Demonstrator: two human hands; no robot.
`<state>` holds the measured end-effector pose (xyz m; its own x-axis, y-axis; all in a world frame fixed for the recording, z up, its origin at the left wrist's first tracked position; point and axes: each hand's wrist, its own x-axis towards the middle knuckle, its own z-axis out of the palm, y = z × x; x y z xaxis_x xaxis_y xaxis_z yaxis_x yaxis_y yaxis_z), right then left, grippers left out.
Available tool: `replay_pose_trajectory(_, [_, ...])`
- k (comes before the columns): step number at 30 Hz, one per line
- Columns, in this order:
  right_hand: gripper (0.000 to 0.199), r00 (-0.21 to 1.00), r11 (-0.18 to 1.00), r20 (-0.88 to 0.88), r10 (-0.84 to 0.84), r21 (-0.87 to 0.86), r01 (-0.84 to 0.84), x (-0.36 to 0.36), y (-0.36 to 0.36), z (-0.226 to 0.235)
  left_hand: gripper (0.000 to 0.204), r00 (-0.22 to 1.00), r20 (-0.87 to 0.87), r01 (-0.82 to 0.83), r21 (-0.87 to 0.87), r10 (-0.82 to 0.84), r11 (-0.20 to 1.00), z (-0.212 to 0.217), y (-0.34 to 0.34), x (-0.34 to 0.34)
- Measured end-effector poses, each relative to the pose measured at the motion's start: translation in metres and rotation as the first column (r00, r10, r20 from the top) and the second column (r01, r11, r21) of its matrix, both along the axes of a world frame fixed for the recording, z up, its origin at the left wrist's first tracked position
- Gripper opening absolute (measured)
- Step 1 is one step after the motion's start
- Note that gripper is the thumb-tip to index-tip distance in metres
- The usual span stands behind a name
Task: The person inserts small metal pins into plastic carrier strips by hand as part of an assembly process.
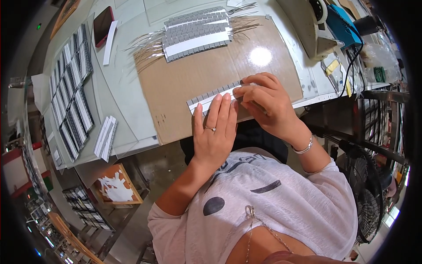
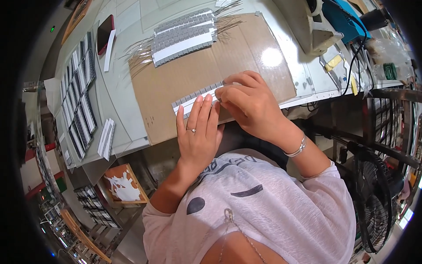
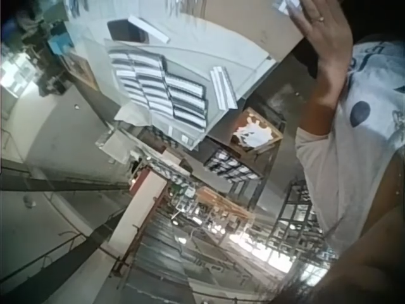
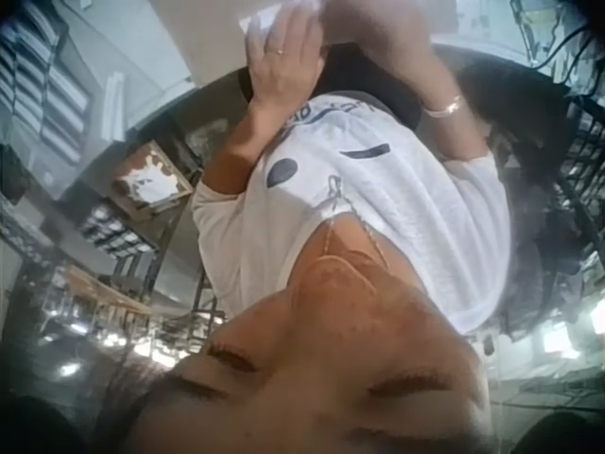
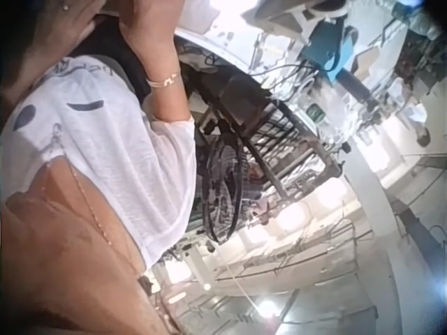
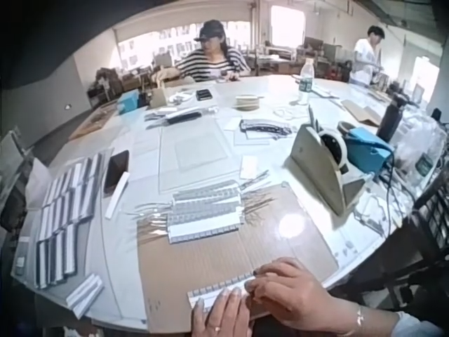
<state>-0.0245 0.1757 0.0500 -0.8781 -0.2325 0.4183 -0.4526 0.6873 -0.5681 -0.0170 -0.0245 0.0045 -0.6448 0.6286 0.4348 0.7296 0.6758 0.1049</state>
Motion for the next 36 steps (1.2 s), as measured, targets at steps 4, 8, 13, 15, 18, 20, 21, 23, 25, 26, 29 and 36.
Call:
replay_pose_trajectory(4, [0.022,1.000,1.000,-0.002,0.002,0.023,-0.002,-0.001,0.002,0.002,0.057,1.000,-0.008,0.003,-0.011,-0.003,1.000,-0.001,0.000,0.000])
replay_pose_trajectory(8, [0.011,0.976,0.970,0.217,0.015,-0.238,0.038,-0.003,0.009,0.000,0.057,1.000,0.016,0.013,0.012,-0.013,1.000,0.000,0.000,0.000])
replay_pose_trajectory(13, [0.006,0.907,0.908,0.415,0.075,-0.404,0.110,-0.020,0.022,0.003,0.061,0.997,0.076,-0.004,0.067,-0.001,0.998,0.007,0.003,-0.001])
replay_pose_trajectory(15, [0.007,0.923,0.965,0.377,0.078,-0.260,0.025,-0.024,0.021,0.002,0.062,0.998,0.069,-0.013,0.083,0.007,0.996,0.004,0.004,-0.001])
replay_pose_trajectory(18, [0.008,0.941,0.984,0.338,0.031,-0.175,0.030,-0.024,0.016,-0.003,0.063,0.996,0.082,-0.026,0.106,0.017,0.994,0.004,0.006,0.000])
replay_pose_trajectory(20, [0.009,0.954,0.982,0.300,0.007,-0.180,0.049,-0.024,0.012,-0.005,0.064,0.997,0.075,-0.037,0.112,0.028,0.993,0.005,0.010,0.000])
replay_pose_trajectory(21, [0.009,0.966,0.980,0.258,-0.018,-0.186,0.068,-0.024,0.011,-0.006,0.066,0.997,0.064,-0.047,0.117,0.040,0.992,0.005,0.011,0.000])
replay_pose_trajectory(23, [0.011,0.971,0.985,0.237,-0.027,-0.157,0.066,-0.023,0.010,-0.006,0.067,0.997,0.063,-0.055,0.091,0.049,0.994,0.005,0.013,0.002])
replay_pose_trajectory(25, [0.013,0.976,0.990,0.213,-0.035,-0.127,0.063,-0.023,0.009,-0.006,0.067,0.996,0.061,-0.063,0.066,0.059,0.996,0.005,0.013,0.002])
replay_pose_trajectory(26, [0.016,0.980,0.992,0.197,-0.035,-0.109,0.058,-0.023,0.008,-0.005,0.068,0.996,0.066,-0.064,0.057,0.060,0.996,0.005,0.013,0.001])
replay_pose_trajectory(29, [0.021,0.981,0.993,0.187,-0.054,-0.091,0.072,-0.024,0.006,0.000,0.066,0.996,0.068,-0.064,0.048,0.060,0.997,0.005,0.014,0.000])
replay_pose_trajectory(36, [0.024,0.998,0.989,-0.042,-0.054,0.138,0.059,-0.055,0.001,0.009,0.038,0.999,-0.023,0.039,0.168,-0.036,0.985,-0.004,0.006,-0.004])
